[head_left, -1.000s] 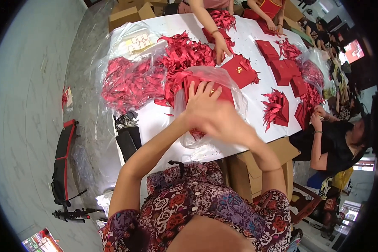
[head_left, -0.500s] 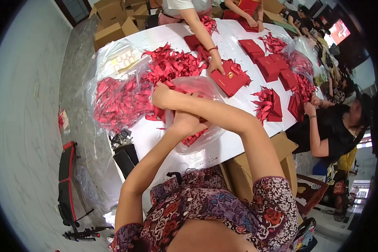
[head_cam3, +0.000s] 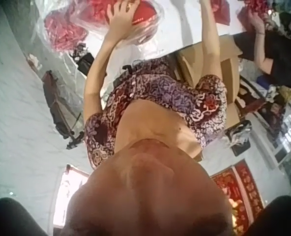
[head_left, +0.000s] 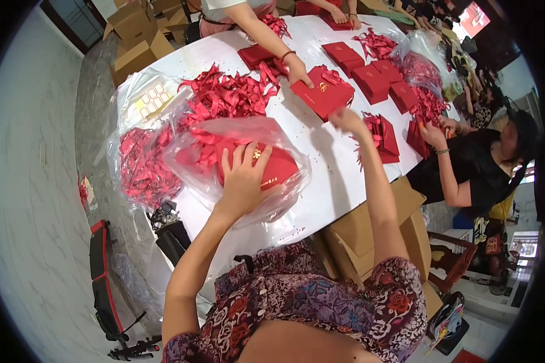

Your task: The recorder is counting, stacking, and placing red decorative paper bags into a larger plastic bag as part of a manual assembly line.

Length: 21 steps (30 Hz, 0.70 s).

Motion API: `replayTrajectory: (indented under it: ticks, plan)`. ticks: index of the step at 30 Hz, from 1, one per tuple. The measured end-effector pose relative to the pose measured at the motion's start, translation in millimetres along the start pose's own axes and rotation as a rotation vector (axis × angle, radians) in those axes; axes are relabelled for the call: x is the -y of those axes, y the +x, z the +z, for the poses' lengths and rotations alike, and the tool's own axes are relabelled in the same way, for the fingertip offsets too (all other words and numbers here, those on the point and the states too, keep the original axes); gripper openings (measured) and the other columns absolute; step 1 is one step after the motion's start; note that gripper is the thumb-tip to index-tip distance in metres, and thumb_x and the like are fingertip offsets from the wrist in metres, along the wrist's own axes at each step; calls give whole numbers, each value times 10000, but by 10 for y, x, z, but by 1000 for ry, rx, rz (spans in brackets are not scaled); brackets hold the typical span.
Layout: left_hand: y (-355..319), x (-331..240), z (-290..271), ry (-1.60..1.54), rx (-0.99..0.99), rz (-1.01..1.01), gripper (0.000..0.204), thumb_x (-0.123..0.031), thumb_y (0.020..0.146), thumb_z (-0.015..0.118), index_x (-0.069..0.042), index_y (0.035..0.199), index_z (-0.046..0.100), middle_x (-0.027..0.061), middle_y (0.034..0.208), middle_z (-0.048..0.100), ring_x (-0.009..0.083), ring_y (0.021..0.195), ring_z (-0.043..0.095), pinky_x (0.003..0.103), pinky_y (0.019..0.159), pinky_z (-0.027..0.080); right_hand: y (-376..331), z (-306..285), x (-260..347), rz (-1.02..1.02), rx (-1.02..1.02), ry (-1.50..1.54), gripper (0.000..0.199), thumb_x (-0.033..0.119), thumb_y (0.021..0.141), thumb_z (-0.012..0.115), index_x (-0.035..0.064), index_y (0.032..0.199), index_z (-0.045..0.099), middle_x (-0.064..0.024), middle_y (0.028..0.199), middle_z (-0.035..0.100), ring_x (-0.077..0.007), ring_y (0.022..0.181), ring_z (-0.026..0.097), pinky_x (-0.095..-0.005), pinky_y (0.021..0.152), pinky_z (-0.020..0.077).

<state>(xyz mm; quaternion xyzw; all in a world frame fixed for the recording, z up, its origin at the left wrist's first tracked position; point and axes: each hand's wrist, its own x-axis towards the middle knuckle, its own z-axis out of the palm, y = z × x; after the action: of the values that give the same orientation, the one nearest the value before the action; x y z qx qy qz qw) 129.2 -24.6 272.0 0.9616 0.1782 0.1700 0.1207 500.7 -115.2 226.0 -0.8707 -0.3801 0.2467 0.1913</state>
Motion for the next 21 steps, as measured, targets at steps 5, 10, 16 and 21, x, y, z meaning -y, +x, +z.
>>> replayTrajectory:
  ticks: [5, 10, 16, 21]
  plan:
    - [-70, 20, -20, 24, 8, -23, 794, -531, 723, 701, -114, 1354, 459, 179, 1367, 401, 367, 1264, 346, 618, 1050, 195, -63, 363, -287, 231, 5, 686, 704, 486, 746, 759, 28, 1236, 544, -171, 1113, 590, -215, 978, 602, -398, 822, 518]
    - [-61, 28, -32, 38, 10, -25, 786, -519, 726, 703, -113, 1352, 454, 172, 1359, 404, 356, 1269, 343, 614, 1055, 188, 288, 372, 166, 507, 32, 1166, 1222, 548, 603, 846, 66, 1489, 157, -328, 1478, 158, -414, 1311, 326, -552, 1013, 361]
    - [-43, 29, -70, -46, 20, -38, 763, -451, 720, 733, -122, 1347, 451, 163, 1338, 411, 346, 1276, 337, 604, 1071, 175, 562, 615, 462, 632, 0, 1391, 899, 444, 622, 860, 130, 1352, 440, -156, 1438, 399, -326, 1263, 402, -550, 986, 296]
    - [-95, 52, -78, 10, 96, -74, 843, -493, 706, 741, -134, 1392, 407, 157, 1373, 391, 330, 1299, 315, 605, 1082, 159, 820, 975, 152, 447, -108, 1680, 526, 133, 751, 797, 56, 1210, 553, -141, 1162, 628, -276, 976, 656, -449, 812, 571]
